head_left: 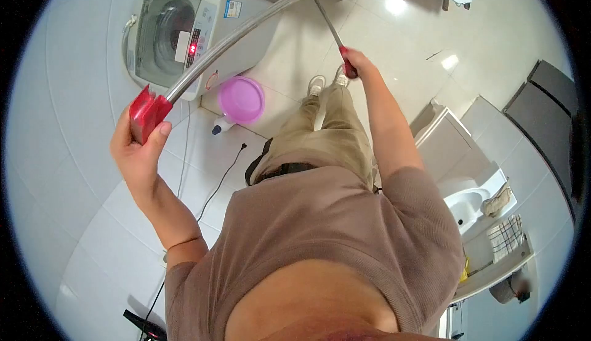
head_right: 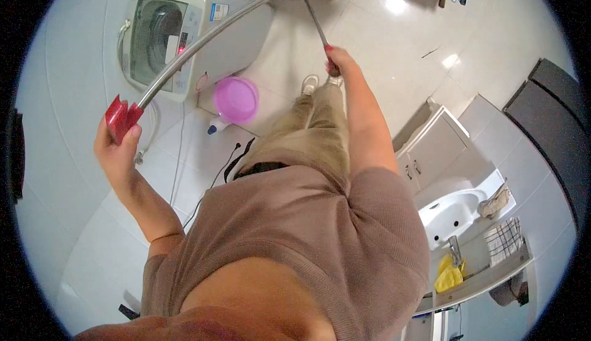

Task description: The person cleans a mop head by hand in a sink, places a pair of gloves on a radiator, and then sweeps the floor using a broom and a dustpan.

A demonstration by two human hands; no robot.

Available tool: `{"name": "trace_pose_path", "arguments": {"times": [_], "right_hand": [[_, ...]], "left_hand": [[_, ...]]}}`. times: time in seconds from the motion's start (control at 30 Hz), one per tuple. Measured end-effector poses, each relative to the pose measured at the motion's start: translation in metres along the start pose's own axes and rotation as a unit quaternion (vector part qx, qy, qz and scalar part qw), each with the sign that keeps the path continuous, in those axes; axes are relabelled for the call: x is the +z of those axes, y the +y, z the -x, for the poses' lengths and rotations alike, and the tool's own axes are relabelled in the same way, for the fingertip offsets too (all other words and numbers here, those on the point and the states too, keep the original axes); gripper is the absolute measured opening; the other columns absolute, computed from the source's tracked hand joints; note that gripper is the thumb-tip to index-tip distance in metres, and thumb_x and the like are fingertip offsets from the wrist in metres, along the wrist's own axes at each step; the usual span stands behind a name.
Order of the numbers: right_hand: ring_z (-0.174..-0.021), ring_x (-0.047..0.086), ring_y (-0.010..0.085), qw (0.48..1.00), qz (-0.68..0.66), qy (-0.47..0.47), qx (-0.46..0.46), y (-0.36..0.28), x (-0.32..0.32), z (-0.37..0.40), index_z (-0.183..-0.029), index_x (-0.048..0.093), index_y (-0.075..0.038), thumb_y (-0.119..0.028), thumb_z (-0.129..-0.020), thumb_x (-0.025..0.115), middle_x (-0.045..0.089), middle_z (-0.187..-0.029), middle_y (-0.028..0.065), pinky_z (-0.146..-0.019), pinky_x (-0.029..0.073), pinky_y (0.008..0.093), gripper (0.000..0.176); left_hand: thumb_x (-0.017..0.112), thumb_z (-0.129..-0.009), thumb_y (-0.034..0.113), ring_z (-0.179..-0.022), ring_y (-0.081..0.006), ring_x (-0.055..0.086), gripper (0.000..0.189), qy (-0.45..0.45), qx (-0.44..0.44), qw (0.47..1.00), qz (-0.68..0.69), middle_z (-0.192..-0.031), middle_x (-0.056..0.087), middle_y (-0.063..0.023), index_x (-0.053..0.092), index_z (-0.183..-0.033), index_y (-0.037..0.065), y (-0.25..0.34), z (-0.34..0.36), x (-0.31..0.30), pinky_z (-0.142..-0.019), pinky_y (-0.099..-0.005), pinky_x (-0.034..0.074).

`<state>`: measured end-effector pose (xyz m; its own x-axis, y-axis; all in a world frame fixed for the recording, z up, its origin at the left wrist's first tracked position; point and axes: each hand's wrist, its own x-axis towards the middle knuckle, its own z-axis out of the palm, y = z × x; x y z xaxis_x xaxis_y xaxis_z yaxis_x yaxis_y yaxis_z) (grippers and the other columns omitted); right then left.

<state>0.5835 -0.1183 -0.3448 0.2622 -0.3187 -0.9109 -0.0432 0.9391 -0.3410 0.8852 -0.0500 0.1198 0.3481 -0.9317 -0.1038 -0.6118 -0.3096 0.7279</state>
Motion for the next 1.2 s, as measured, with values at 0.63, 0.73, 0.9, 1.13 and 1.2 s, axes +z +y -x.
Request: {"name": "trace_pose_path", "arguments": {"times": [0.63,0.73,0.9,1.13,1.2], "right_hand": [[-0.08,0.061,0.0338,0.768,0.601,0.177,-0.132,0.075,-0.056,0.211,-0.125,0.046,-0.02,-0.014,-0.078,0.05,0.063,-0.086,0.0172,-0.071,0.048,0.0453,0.048],[-0.088,0.06,0.035,0.73,0.656,0.155,-0.113,0.018,-0.037,0.17,-0.125,0.044,-0.021,-0.014,-0.081,0.046,0.062,-0.093,0.0182,-0.074,0.047,0.0459,0.045],[-0.091,0.06,0.0336,0.721,0.654,0.108,-0.202,-0.057,0.01,0.063,-0.122,0.047,-0.022,-0.016,-0.083,0.041,0.062,-0.098,0.0174,-0.076,0.047,0.0446,0.04],[-0.104,0.055,0.0312,0.73,0.651,0.042,-0.204,-0.131,0.096,-0.051,-0.112,0.056,-0.015,-0.018,-0.084,0.042,0.057,-0.113,0.0138,-0.086,0.044,0.0394,0.032],[-0.106,0.055,0.0303,0.708,0.658,0.076,-0.244,-0.137,0.108,-0.077,-0.112,0.057,-0.013,-0.019,-0.083,0.043,0.057,-0.115,0.0126,-0.087,0.044,0.0382,0.033]], "left_hand": [[0.079,-0.064,0.017,-0.082,-0.0113,0.054,0.05,-0.032,-0.015,0.999,0.001,-0.091,0.06,-0.0041,0.058,-0.105,-0.002,-0.042,0.012,-0.023,-0.074,-0.0234,0.042],[0.078,-0.063,0.015,-0.084,-0.0121,0.055,0.051,-0.018,-0.024,1.0,-0.008,-0.092,0.06,-0.0046,0.058,-0.106,-0.002,-0.045,0.02,-0.027,-0.075,-0.0241,0.043],[0.076,-0.058,0.006,-0.091,-0.0166,0.058,0.052,0.014,-0.055,0.998,-0.009,-0.099,0.06,-0.0084,0.057,-0.106,-0.002,-0.03,0.031,-0.032,-0.082,-0.0279,0.046],[0.069,-0.05,-0.008,-0.092,-0.0222,0.06,0.054,0.08,-0.126,0.988,0.031,-0.097,0.061,-0.0103,0.058,-0.103,-0.004,-0.019,0.048,-0.034,-0.082,-0.0332,0.05],[0.072,-0.051,-0.008,-0.089,-0.0234,0.061,0.054,0.087,-0.145,0.984,0.047,-0.096,0.061,-0.0103,0.057,-0.103,-0.004,-0.019,0.052,-0.036,-0.08,-0.0346,0.052]]}}
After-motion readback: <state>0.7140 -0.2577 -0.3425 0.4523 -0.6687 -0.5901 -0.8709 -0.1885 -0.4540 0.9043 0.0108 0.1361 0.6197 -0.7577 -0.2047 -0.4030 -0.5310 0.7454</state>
